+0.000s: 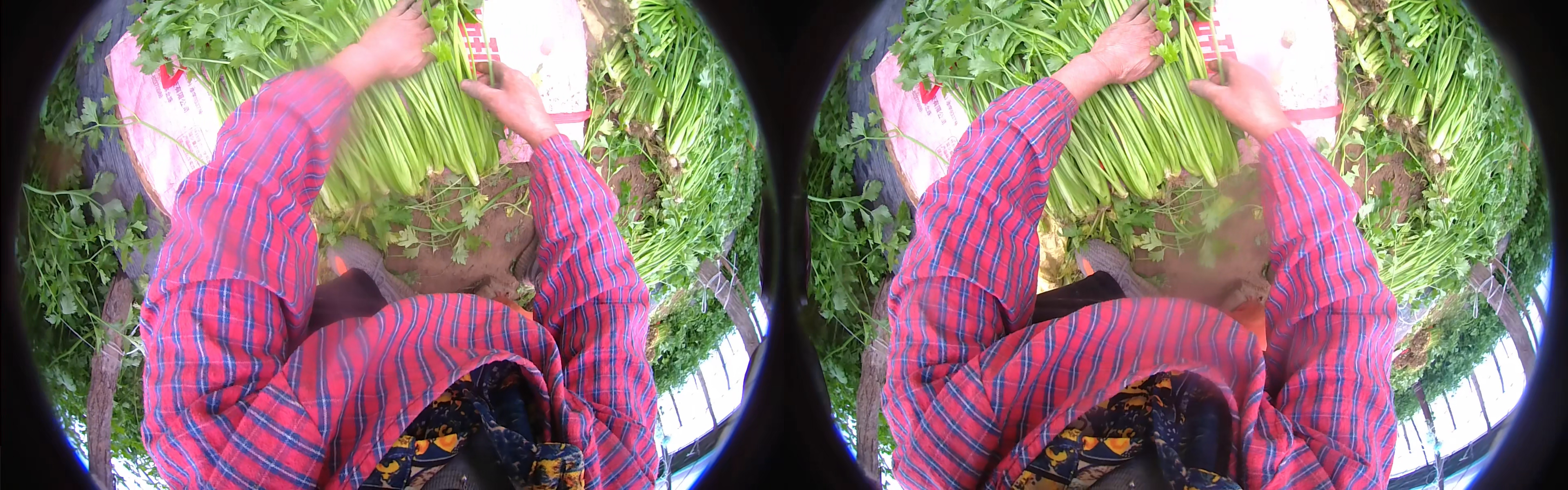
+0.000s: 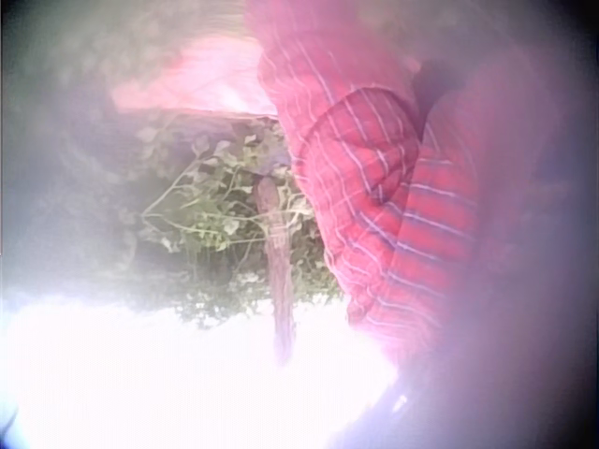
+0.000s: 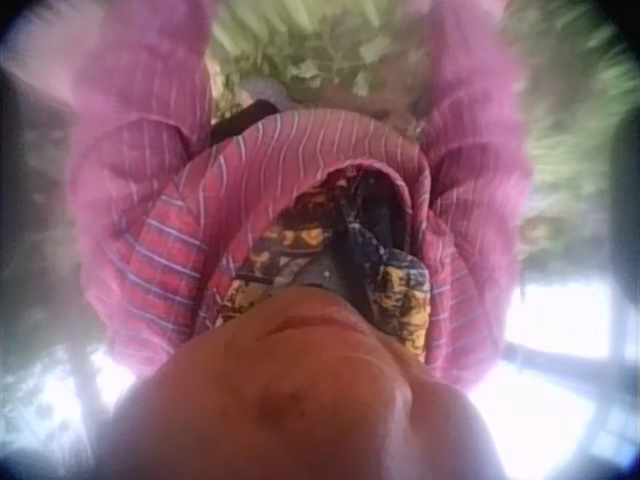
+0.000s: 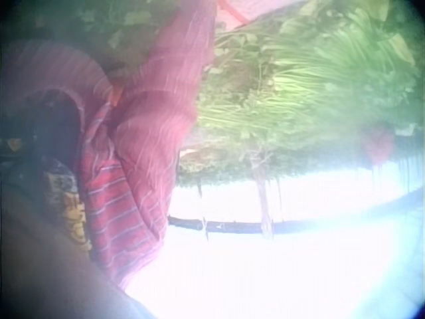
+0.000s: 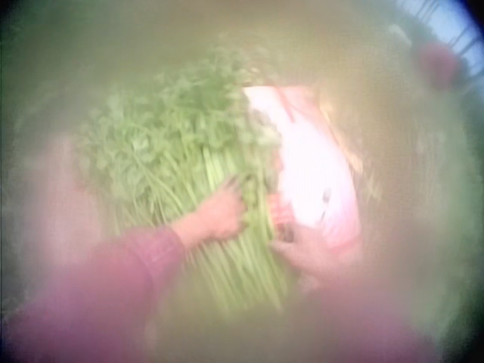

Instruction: The person gathers leafy green vegetables, aligns them into bundles, and ties them with red plastic ties. The bundles are placed on a pink sack on the ground inside a greenhouse.

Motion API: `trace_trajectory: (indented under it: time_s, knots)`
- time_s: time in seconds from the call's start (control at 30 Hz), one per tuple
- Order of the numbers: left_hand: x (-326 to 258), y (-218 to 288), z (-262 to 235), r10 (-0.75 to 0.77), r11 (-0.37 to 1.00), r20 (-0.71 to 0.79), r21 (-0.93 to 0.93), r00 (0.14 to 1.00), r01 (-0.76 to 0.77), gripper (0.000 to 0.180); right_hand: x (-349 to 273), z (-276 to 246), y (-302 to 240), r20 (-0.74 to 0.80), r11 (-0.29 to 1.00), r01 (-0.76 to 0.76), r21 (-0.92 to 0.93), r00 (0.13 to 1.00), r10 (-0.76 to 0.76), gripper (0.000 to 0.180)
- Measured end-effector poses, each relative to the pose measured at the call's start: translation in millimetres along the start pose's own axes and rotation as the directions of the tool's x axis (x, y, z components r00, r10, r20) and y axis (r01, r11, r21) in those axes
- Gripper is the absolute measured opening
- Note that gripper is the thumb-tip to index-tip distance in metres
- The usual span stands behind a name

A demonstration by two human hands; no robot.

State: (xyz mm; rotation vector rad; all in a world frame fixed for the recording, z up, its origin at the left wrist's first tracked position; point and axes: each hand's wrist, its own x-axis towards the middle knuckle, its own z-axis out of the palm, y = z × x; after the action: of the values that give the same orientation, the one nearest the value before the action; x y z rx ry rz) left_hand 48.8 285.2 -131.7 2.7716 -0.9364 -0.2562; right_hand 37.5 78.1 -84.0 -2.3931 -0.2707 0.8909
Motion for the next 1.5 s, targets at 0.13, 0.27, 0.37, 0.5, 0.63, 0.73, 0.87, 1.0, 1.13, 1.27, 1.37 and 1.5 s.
trace_trajectory:
  time_s: [0.13,0.27,0.37,0.5,0.63,0.73,0.87,1.0,1.13,1.27,1.37,1.5]
  knots:
    - [-2,0,3,0.047,0.998,-0.26,-0.02,0.964,-0.054,0.031,4,11,-13,0.092,0.909,0.177,-0.376,0.984,-0.154,0.04]
    - [1,0,8,-0.027,1.0,0.005,0.007,1.0,0.027,0.029,4,9,-18,-0.043,0.816,0.268,-0.512,0.941,-0.336,0.022]
    - [3,-1,13,-0.151,0.988,0.441,0.044,0.885,0.147,0.031,0,30,-25,-0.01,0.809,0.198,-0.553,0.97,-0.244,0.022]
    - [-5,-5,24,0.033,0.993,-0.349,-0.092,0.936,-0.069,0.045,-2,61,-21,-0.12,0.867,0.197,-0.457,0.953,-0.279,0.029]
    - [-8,-12,32,0.097,0.994,-0.319,-0.019,0.943,-0.108,0.045,-2,44,4,-0.174,0.982,0.102,-0.158,0.976,-0.129,0.042]
    - [-6,-15,35,0.068,0.997,-0.204,0.036,0.977,-0.062,0.049,-10,18,18,-0.373,0.98,0.12,0.156,0.926,-0.054,0.05]
    - [0,-18,41,0.036,0.993,-0.196,0.117,0.98,-0.013,0.051,-30,24,15,-0.447,0.996,0.082,0.027,0.892,-0.061,0.052]
    - [5,-17,46,-0.09,0.994,-0.092,-0.063,0.992,0.085,0.054,-36,72,7,-0.111,0.845,0.171,-0.506,0.959,-0.26,0.081]
    - [6,-14,32,-0.102,0.991,0.086,-0.075,0.991,0.109,0.053,-31,93,9,-0.236,0.853,0.19,-0.486,0.911,-0.337,0.078]
    - [-2,-18,21,-0.064,0.981,-0.086,-0.187,0.994,0.047,0.057,-27,91,12,-0.158,0.845,0.203,-0.495,0.935,-0.318,0.079]
    - [-9,-41,25,0.006,0.992,-0.039,-0.123,0.999,-0.011,0.053,-27,91,12,-0.13,0.835,0.193,-0.515,0.945,-0.299,0.073]
    - [-24,-105,-4,-0.203,0.918,-0.092,0.33,0.975,0.222,0.036,-27,94,10,-0.138,0.828,0.194,-0.527,0.941,-0.309,0.067]
